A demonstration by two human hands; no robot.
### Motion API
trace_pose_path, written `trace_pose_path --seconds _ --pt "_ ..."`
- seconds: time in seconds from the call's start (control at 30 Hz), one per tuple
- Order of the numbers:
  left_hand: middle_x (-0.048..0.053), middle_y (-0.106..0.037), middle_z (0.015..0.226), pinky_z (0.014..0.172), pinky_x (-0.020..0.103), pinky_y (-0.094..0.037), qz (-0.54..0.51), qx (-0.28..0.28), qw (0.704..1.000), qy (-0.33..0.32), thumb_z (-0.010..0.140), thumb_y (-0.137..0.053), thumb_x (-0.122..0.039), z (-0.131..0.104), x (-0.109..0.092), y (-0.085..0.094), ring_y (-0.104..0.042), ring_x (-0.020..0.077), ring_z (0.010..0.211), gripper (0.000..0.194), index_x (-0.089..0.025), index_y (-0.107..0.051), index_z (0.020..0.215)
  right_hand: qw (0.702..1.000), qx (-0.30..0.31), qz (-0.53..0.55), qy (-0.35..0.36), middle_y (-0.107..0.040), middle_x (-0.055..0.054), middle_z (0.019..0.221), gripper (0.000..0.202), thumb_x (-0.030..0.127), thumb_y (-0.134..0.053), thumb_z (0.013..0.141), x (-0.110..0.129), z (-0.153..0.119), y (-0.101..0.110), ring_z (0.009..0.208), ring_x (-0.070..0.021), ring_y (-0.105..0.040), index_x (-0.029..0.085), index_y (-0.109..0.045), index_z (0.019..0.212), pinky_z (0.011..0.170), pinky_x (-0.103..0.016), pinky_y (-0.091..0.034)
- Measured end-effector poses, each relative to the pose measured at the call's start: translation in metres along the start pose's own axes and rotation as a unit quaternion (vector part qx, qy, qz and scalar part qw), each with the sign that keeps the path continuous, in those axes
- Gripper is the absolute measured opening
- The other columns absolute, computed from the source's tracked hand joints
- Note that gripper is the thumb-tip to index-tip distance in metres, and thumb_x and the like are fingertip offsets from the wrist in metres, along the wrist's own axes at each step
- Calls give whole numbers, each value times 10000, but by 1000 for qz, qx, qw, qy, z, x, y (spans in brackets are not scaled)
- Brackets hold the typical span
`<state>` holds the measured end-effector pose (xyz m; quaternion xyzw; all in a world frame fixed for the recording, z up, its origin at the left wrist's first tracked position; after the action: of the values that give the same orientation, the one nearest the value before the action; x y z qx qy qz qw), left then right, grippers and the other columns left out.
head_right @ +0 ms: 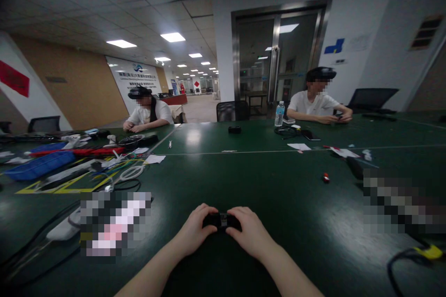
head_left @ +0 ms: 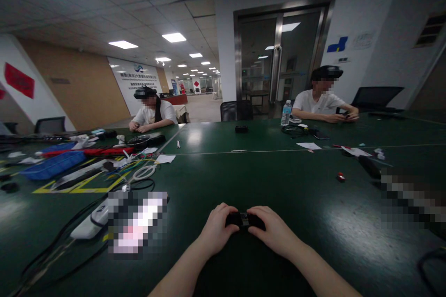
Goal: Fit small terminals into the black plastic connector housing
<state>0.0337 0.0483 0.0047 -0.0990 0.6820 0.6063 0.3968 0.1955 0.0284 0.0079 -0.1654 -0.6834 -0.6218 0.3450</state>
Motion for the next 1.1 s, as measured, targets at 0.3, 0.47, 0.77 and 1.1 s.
trace_pose_path --seconds 0.3,0.47,0.77,1.1 --pt "39 -540 1052 866 316 -388 -3 -3 1000 -2 743 -596 -186 0 3 -2 -500 209 988 339 -211 -572 1080 1000 7 5 -6 -568 -38 1191 401 283 -618 756 2 -1 1 1120 -222 -495 253 -570 1154 964 -379 -379" --pt "41 -531 1092 884 323 -384 -6 -3 1000 -8 746 -596 -196 0 5 -3 -492 213 1009 371 -219 -552 1114 1000 7 5 -9 -572 -34 1186 402 281 -618 757 2 -1 1 1119 -219 -497 258 -571 1155 969 -380 -380" --pt "52 -525 1183 949 351 -357 0 4 1000 -8 749 -582 -200 -3 -2 1 -465 230 1087 398 -219 -532 1144 999 -6 21 27 -557 -11 1193 438 270 -641 733 4 -1 1 1123 -215 -490 302 -559 1162 969 -370 -374" --pt "80 -482 1262 998 385 -316 4 -8 999 -36 727 -622 -275 -2 4 -4 -421 256 1159 540 -217 -477 1244 1000 1 -1 27 -567 -20 1169 274 269 -603 767 9 0 -1 1104 -212 -499 302 -641 1036 952 -375 -376"
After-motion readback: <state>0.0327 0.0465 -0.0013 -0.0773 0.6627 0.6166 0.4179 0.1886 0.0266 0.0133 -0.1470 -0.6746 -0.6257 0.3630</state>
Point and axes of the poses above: each hand's wrist, its own z-axis towards the middle knuckle, its own y-axis out of the back of the hand, x = y × z, the point moved 6 cm from there along z, towards the middle knuckle
